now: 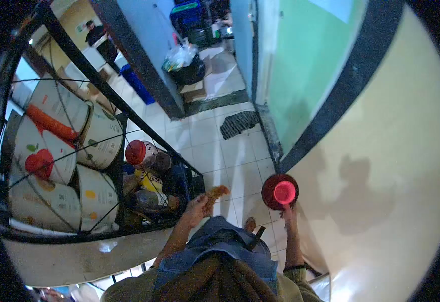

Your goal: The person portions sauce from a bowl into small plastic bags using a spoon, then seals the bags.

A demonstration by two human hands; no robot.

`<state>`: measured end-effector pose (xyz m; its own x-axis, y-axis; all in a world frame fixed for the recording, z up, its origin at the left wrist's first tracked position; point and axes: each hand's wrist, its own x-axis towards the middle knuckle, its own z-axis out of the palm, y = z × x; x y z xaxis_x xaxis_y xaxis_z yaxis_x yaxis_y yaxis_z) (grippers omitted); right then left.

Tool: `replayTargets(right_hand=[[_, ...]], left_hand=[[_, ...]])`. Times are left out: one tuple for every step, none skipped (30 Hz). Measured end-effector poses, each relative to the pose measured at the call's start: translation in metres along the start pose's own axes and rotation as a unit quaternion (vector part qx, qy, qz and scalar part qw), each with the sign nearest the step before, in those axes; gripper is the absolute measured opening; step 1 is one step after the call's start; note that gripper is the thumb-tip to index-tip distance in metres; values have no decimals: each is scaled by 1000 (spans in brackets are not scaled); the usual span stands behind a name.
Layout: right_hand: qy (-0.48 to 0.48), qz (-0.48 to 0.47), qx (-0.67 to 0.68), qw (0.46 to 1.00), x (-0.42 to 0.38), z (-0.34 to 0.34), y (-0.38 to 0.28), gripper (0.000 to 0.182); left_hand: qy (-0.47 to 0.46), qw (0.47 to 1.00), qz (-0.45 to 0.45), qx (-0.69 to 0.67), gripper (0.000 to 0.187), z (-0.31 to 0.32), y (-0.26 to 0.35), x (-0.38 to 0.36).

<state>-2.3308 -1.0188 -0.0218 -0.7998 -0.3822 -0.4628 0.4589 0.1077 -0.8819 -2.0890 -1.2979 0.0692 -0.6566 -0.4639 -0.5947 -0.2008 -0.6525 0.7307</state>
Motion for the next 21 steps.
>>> replayTargets(right_hand=[[-11, -11, -25, 1000, 31, 13, -29, 39], [-42, -36, -23, 998, 55, 26, -47, 38], [-73, -58, -20, 996, 84, 38, -64, 36], [-102, -77, -16, 992, 107, 51, -78, 35], [-107, -50, -21, 993, 128, 64, -90, 35], [-110, -24, -25, 993, 148, 79, -102, 34], [-111, -1, -25, 993, 166, 97, -113, 34], [-103, 18, -14, 994, 175, 117, -130, 36], [-119, 27, -16, 992, 192, 126, -132, 36], [-133, 34, -17, 990, 212, 133, -133, 36], [-146, 40, -18, 988, 229, 143, -137, 36], [-89, 33, -7, 995, 230, 163, -154, 36], [-97, 48, -15, 994, 247, 167, -154, 32], [-106, 63, -21, 992, 261, 171, -155, 29], [-93, 75, -21, 993, 276, 176, -155, 28], [-79, 88, -20, 993, 292, 182, -154, 27], [-64, 107, -19, 992, 309, 187, -154, 25], [-63, 109, -5, 992, 332, 186, -150, 27], [-60, 114, 6, 992, 352, 183, -143, 28], [-57, 117, 21, 991, 368, 188, -144, 30], [-37, 108, 31, 993, 383, 195, -145, 29]], left_hand=[[18, 999, 31, 5, 31, 3, 7, 11], [33, 997, 67, 11, 31, 2, 15, 16], [49, 994, 100, 18, 31, 2, 25, 28], [58, 993, 71, -71, 31, -2, 32, 39], [74, 988, 69, -113, 31, -7, 37, 52], [88, 982, 68, -153, 32, -11, 43, 67], [98, 975, 69, -189, 32, -16, 52, 84], [91, 976, 70, -183, 33, -20, 64, 102], [99, 973, 76, -192, 32, -22, 76, 120], [105, 971, 82, -200, 31, -21, 92, 140], [109, 968, 89, -209, 30, -21, 111, 162], [107, 969, 88, -207, 28, -18, 136, 182], [106, 969, 88, -204, 27, -15, 163, 202], [105, 970, 89, -202, 25, -12, 192, 220], [109, 971, 101, -187, 24, -8, 221, 238], [114, 972, 114, -172, 24, -5, 248, 259], [121, 973, 121, -157, 24, -3, 270, 279], [85, 973, 134, -166, 26, -7, 287, 307], [87, 976, 122, -158, 27, -10, 294, 330], [88, 979, 114, -147, 28, -3, 319, 350], [87, 981, 112, -132, 29, 4, 344, 369]])
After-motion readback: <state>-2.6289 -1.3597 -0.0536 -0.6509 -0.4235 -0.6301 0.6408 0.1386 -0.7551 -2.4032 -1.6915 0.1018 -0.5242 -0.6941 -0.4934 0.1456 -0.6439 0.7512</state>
